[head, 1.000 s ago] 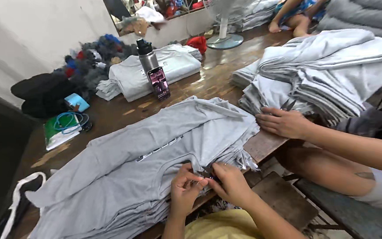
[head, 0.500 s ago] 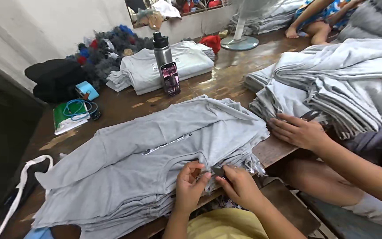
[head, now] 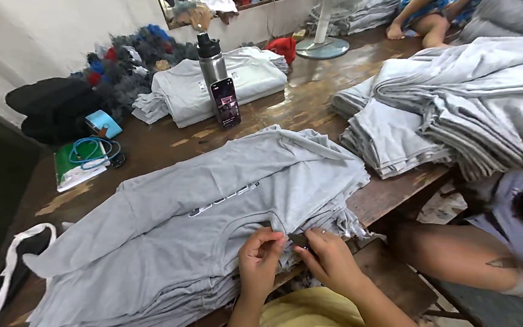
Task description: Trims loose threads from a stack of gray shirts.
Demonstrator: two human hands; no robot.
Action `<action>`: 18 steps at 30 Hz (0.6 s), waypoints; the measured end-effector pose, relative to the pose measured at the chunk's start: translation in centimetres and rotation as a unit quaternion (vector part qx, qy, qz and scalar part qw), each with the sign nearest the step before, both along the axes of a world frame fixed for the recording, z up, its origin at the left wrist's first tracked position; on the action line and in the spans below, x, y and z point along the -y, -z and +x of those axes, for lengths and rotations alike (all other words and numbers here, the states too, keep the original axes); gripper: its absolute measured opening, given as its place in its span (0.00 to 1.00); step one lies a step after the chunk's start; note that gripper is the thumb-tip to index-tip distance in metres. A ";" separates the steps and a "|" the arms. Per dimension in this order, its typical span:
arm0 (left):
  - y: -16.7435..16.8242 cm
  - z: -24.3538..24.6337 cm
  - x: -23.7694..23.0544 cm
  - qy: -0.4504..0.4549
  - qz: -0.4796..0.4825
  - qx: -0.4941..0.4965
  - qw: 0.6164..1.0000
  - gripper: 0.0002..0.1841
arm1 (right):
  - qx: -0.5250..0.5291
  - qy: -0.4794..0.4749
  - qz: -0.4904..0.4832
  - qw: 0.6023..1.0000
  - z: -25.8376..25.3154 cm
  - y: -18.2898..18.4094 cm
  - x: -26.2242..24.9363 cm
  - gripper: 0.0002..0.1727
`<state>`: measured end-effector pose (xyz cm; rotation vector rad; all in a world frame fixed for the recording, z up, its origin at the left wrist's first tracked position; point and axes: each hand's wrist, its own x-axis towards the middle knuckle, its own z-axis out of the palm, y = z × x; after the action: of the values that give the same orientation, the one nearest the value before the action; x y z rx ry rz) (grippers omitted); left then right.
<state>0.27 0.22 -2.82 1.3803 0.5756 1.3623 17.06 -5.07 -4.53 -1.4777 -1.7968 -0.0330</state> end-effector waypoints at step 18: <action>0.2 -0.2 0.1 0.023 0.012 -0.002 1.000 0.05 | -0.001 -0.013 -0.027 1.000 0.1 -0.4 0.3 0.27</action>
<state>0.09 0.15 -3.00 1.4071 0.5284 1.3337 17.14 -5.34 -4.10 -1.4913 -1.8273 0.0298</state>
